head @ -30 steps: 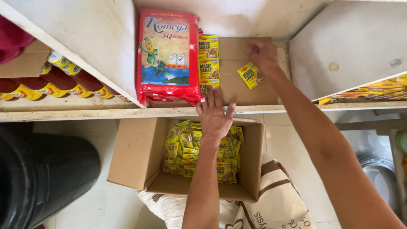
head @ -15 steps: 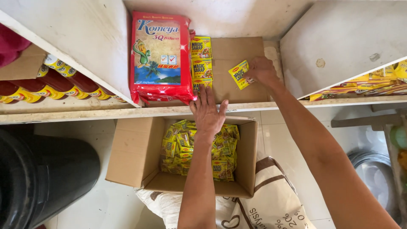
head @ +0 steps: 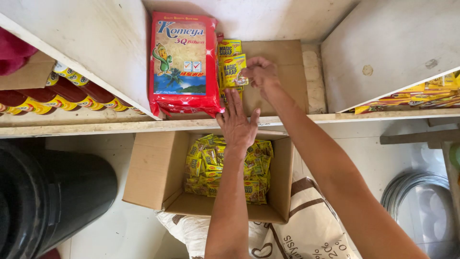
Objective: Stocking seasoning packets from a cardboard box onto a store shelf.
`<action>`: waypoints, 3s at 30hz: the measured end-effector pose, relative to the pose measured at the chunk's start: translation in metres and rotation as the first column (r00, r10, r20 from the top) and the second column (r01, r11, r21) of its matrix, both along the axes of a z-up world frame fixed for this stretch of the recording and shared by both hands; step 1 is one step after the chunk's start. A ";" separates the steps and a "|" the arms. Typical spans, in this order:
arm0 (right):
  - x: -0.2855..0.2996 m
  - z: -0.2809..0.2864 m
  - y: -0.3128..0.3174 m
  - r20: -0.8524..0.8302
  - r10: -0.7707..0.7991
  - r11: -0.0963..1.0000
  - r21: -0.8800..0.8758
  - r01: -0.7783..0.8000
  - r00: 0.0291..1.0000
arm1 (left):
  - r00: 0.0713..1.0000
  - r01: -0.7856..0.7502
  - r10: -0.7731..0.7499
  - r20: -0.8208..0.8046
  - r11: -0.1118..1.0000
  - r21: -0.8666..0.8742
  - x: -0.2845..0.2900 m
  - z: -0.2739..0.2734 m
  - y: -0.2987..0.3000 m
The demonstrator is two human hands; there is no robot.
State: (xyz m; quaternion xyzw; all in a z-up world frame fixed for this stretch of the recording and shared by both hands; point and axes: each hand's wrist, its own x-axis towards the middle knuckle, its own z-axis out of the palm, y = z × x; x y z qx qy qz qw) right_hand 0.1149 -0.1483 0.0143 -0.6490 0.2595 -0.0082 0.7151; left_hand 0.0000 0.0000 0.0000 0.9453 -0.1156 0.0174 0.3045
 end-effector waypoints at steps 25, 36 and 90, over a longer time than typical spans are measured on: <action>0.011 -0.043 0.012 0.055 0.038 0.883 -0.470 -0.007 0.998 | 0.976 -0.061 0.075 -0.206 0.995 0.074 0.006 0.012 -0.011; -0.016 -0.023 0.024 0.103 0.446 0.352 -0.933 -0.068 0.889 | 0.981 -0.042 0.056 -0.185 0.996 0.082 0.005 0.018 -0.008; -0.287 -0.193 0.106 -0.091 0.487 0.619 -0.666 -0.417 0.869 | 0.479 -0.869 0.113 -0.870 -0.080 -0.489 -0.174 -0.113 0.154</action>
